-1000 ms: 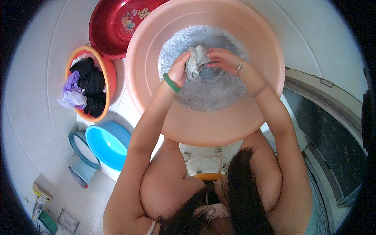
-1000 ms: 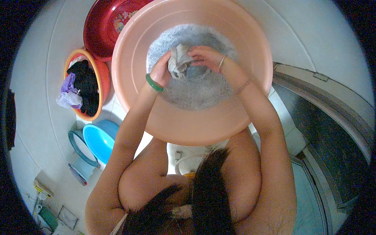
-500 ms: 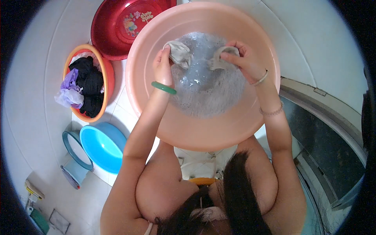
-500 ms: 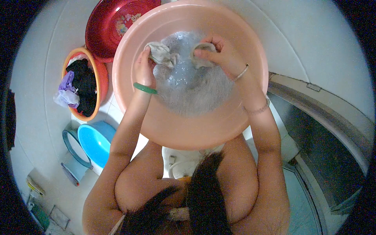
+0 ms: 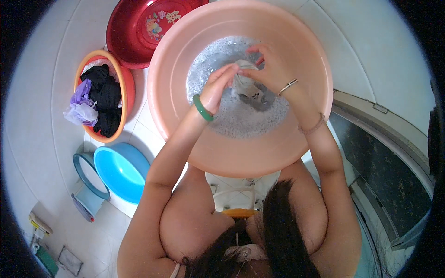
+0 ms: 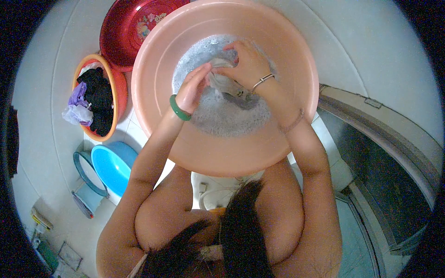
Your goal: The person washes clothes by hand in a basin of soapy water, wrings out a washed garment, retrieves detergent, and scrubs a sock using a bar of soap.
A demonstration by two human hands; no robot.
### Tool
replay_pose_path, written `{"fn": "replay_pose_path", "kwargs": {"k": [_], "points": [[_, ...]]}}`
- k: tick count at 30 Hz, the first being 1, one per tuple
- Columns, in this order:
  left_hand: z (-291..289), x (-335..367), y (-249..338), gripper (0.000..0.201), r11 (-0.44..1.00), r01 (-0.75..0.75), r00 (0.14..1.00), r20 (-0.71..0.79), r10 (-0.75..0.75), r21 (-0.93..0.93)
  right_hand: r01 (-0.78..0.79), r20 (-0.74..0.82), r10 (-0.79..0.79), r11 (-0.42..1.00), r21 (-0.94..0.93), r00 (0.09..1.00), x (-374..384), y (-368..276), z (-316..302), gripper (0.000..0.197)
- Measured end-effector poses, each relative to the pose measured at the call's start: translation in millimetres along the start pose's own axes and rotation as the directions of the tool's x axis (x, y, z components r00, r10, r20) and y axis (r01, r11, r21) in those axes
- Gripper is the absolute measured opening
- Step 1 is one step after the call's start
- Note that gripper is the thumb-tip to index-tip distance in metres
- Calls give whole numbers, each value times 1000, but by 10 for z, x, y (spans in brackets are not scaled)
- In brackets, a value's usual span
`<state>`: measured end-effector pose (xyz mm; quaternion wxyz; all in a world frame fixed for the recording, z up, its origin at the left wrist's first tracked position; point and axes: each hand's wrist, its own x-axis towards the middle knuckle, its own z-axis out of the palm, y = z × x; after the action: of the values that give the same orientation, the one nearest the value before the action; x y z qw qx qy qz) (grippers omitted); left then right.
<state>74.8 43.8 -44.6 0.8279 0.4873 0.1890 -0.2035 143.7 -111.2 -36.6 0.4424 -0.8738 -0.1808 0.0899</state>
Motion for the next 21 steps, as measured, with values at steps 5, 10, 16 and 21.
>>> {"fn": "replay_pose_path", "kwargs": {"k": [5,10,16,21], "points": [[-12,43,-21,23,984,-108,993,54,101,140,-87,106,71,984,154,992,-38,84,49,35],[-254,316,-296,20,957,6,994,103,-37,290,-298,34,323,823,484,946,60,596,359,32],[-699,456,-792,25,794,70,984,-173,45,603,-386,-38,385,909,-160,922,15,717,783,30],[-575,472,-908,42,355,338,922,-383,63,872,-213,103,331,783,-585,938,-20,988,661,26]]}}
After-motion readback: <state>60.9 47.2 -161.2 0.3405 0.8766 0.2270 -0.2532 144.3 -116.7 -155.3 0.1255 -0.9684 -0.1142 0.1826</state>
